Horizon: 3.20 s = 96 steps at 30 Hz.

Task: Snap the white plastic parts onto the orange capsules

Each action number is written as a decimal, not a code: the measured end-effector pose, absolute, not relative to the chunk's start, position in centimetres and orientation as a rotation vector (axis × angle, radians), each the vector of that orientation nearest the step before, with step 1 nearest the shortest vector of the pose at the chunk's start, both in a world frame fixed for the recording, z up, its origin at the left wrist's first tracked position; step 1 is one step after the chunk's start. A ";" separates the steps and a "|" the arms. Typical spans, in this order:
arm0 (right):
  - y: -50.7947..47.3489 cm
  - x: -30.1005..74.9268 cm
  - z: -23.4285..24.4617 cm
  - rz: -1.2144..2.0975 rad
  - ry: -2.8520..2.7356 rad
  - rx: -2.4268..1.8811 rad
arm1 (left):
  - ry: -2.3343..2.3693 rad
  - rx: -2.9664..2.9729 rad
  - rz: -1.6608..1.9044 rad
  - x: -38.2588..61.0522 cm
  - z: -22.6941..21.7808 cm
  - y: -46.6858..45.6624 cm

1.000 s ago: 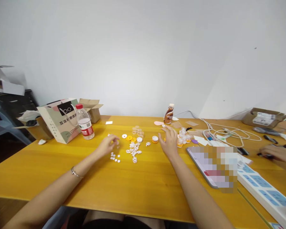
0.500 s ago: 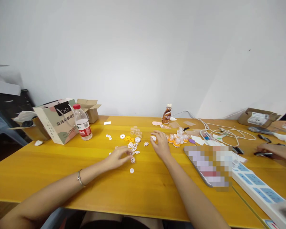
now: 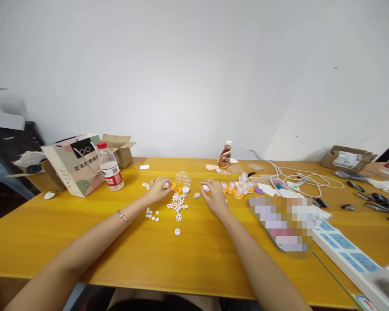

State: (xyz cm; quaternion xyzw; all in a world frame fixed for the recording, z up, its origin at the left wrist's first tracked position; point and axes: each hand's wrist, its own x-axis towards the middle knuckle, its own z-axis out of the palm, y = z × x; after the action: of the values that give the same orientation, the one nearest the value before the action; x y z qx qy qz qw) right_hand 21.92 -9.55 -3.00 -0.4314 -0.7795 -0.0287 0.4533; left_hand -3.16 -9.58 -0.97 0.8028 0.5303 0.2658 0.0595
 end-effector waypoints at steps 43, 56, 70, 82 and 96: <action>-16.6 16.6 -1.5 0.962 -2.638 -0.914 | 1.779 2.757 0.423 -7.4 -2.6 -12.2; -16.5 16.1 -2.4 1.039 -2.509 -0.920 | 0.980 2.832 0.725 -4.5 -1.9 -16.8; -16.2 16.0 -3.0 1.047 -2.475 -0.869 | 0.794 3.102 0.668 -2.7 -3.5 -18.2; -16.1 16.1 -2.9 0.931 -2.579 -0.850 | 0.526 3.306 0.541 -3.6 -2.9 -18.0; -16.2 16.1 -2.4 0.992 -2.568 -0.813 | 0.772 2.918 0.561 -3.4 -2.2 -17.5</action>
State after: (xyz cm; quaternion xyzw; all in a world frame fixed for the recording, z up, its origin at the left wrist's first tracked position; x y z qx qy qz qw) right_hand 16.07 -16.21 -2.37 -0.2805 -0.8864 0.3425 0.1353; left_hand -3.41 -17.47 -2.21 0.9498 0.2514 0.1827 0.0356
